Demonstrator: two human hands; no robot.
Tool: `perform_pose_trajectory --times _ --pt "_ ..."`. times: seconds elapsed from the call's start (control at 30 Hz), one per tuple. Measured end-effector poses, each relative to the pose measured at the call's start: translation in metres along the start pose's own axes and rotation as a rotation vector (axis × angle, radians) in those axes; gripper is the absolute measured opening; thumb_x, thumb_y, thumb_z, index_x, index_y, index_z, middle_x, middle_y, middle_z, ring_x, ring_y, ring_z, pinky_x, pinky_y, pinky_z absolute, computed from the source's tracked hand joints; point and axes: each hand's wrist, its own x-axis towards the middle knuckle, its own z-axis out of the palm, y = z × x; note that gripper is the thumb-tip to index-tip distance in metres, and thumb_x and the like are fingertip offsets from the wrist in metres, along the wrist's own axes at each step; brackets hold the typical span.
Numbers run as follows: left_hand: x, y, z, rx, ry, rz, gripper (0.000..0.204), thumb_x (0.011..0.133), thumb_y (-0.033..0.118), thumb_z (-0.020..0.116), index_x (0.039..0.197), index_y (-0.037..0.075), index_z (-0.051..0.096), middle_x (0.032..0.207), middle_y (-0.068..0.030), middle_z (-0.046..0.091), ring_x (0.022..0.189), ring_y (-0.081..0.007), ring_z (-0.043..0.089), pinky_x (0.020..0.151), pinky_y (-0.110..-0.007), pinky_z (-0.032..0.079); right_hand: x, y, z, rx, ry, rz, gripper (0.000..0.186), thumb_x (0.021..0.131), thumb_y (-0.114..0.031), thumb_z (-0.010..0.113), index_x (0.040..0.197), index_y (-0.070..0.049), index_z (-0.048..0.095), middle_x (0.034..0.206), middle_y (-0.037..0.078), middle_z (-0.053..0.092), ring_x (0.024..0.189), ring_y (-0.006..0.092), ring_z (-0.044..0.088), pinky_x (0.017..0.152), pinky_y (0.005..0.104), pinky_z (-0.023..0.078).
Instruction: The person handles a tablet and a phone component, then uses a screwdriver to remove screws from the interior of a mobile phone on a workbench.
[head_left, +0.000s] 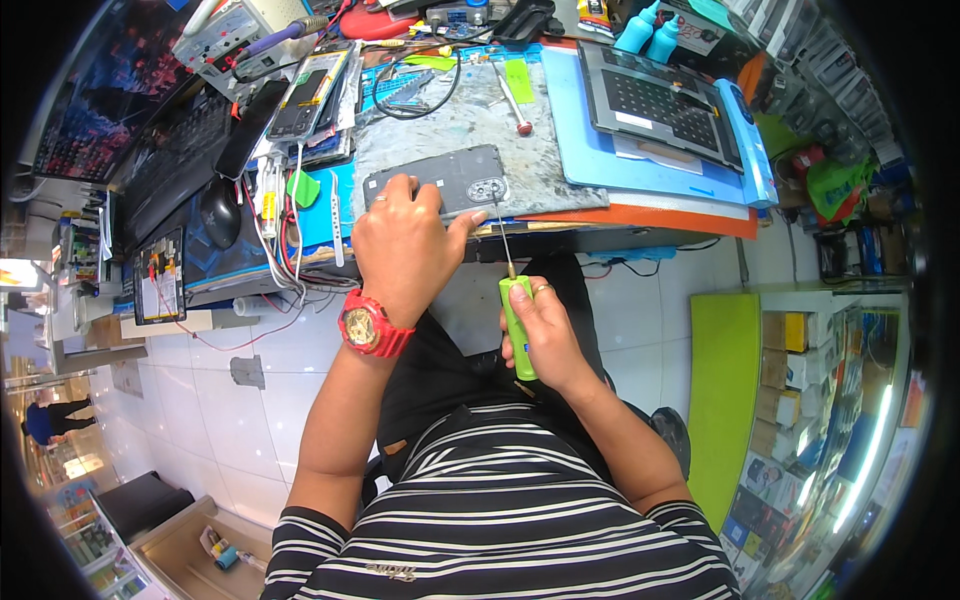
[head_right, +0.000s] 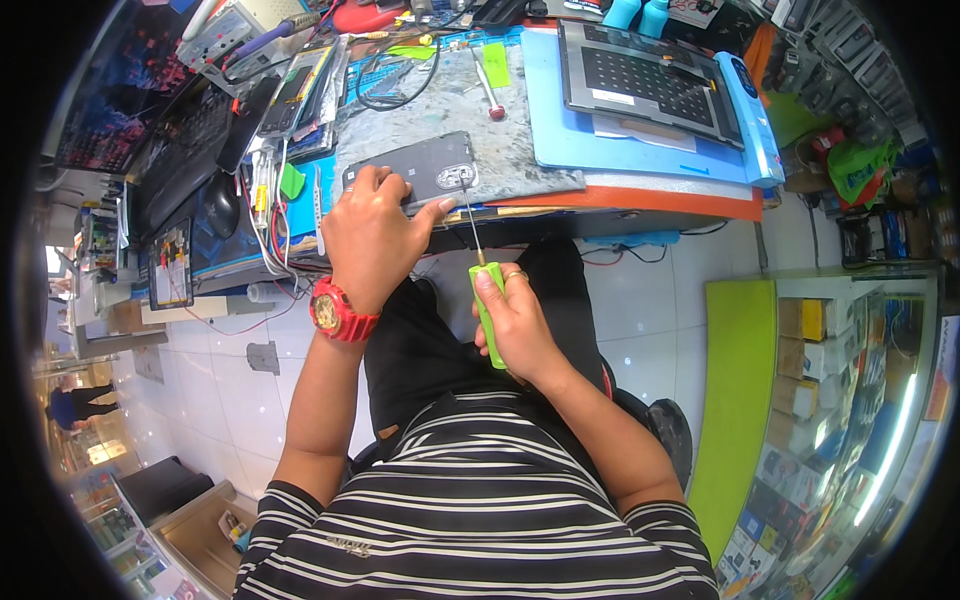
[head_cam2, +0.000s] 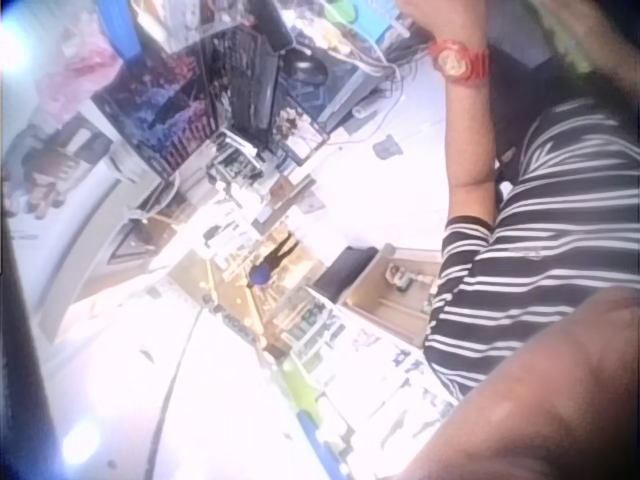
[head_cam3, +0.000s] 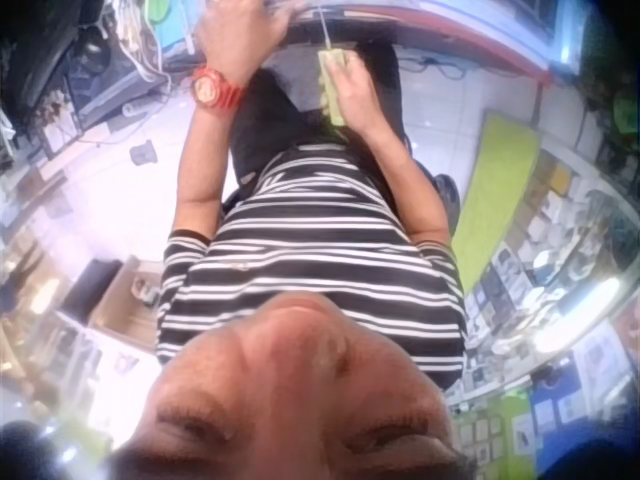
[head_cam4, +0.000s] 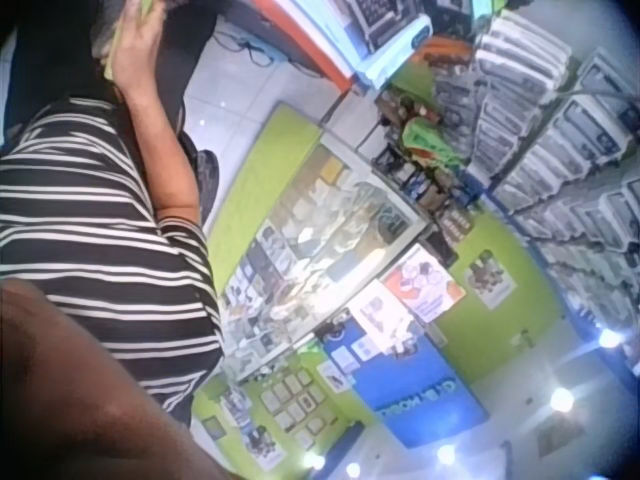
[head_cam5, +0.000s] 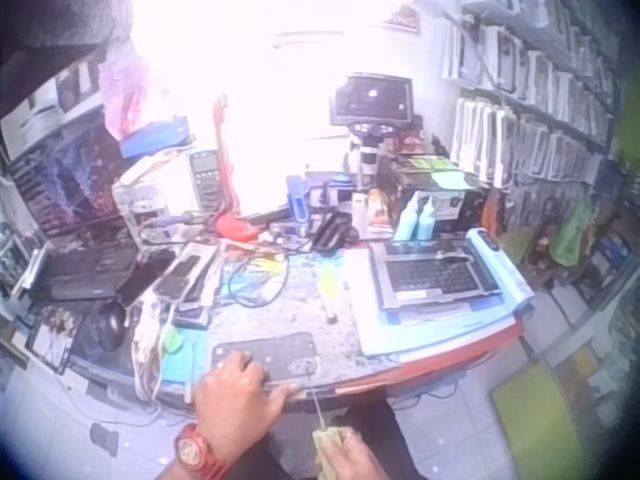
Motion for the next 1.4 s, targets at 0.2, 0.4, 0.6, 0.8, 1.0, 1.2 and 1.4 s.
perform_pose_trajectory --times 0.2,0.4,0.6,0.8,1.0,1.2,1.4 --pt "-0.0005 -0.0014 0.0028 0.004 0.042 0.029 0.046 0.078 0.046 0.090 0.085 0.003 0.076 0.098 -0.0117 0.072 0.078 -0.0327 0.074 0.064 -0.043 0.057 0.0003 0.0002 0.0021 0.019 -0.025 0.017 0.047 0.112 -0.047 0.052 0.122 0.000 0.049 0.089 0.008 0.058 0.057 0.0116 0.059 0.049 0.0275 0.051" --pt "-0.0015 -0.0019 0.0039 -0.003 0.051 0.025 0.046 0.079 0.046 0.090 0.085 0.003 0.076 0.098 -0.0114 0.072 0.080 -0.0325 0.074 0.064 -0.043 0.057 0.0006 0.0003 0.0004 0.040 0.001 0.016 0.047 0.112 -0.047 0.052 0.123 -0.001 0.049 0.089 0.008 0.058 0.056 0.0117 0.059 0.048 0.0277 0.051" --pt "-0.0025 -0.0022 0.0044 -0.004 0.057 0.025 0.046 0.080 0.046 0.089 0.085 0.002 0.076 0.098 -0.0118 0.072 0.080 -0.0328 0.074 0.064 -0.043 0.056 -0.0004 0.0005 0.0020 0.079 0.003 0.018 0.045 0.113 -0.046 0.051 0.122 -0.002 0.049 0.089 0.008 0.058 0.056 0.0121 0.058 0.049 0.0285 0.051" --pt "-0.0020 -0.0013 0.0041 -0.011 0.058 0.020 0.046 0.080 0.046 0.090 0.085 0.002 0.076 0.099 -0.0120 0.072 0.081 -0.0329 0.074 0.065 -0.043 0.057 -0.0028 0.0014 0.0062 0.083 -0.045 0.034 0.044 0.113 -0.045 0.050 0.121 -0.002 0.049 0.089 0.008 0.058 0.056 0.0126 0.059 0.049 0.0287 0.052" --pt "-0.0027 -0.0019 0.0048 -0.008 0.070 0.022 0.047 0.079 0.046 0.090 0.085 0.002 0.076 0.100 -0.0122 0.073 0.081 -0.0329 0.074 0.065 -0.042 0.057 -0.0036 -0.0006 0.0027 0.102 -0.021 0.038 0.044 0.113 -0.046 0.050 0.119 -0.003 0.049 0.088 0.008 0.058 0.056 0.0135 0.060 0.049 0.0293 0.052" --pt "-0.0021 -0.0012 0.0037 -0.007 0.052 0.014 0.046 0.079 0.045 0.090 0.085 0.001 0.076 0.100 -0.0124 0.073 0.081 -0.0328 0.074 0.066 -0.042 0.057 -0.0056 0.0027 0.0052 0.096 -0.065 0.057 0.039 0.114 -0.047 0.046 0.118 -0.008 0.047 0.088 0.008 0.060 0.057 0.0146 0.062 0.051 0.0302 0.054" --pt "-0.0023 -0.0001 0.0050 0.005 0.064 0.021 0.046 0.079 0.046 0.090 0.085 0.002 0.076 0.099 -0.0124 0.072 0.080 -0.0327 0.074 0.064 -0.042 0.057 -0.0054 0.0016 0.0037 0.108 -0.044 0.053 0.039 0.114 -0.046 0.046 0.118 -0.007 0.047 0.088 0.008 0.060 0.057 0.0148 0.062 0.051 0.0302 0.054"
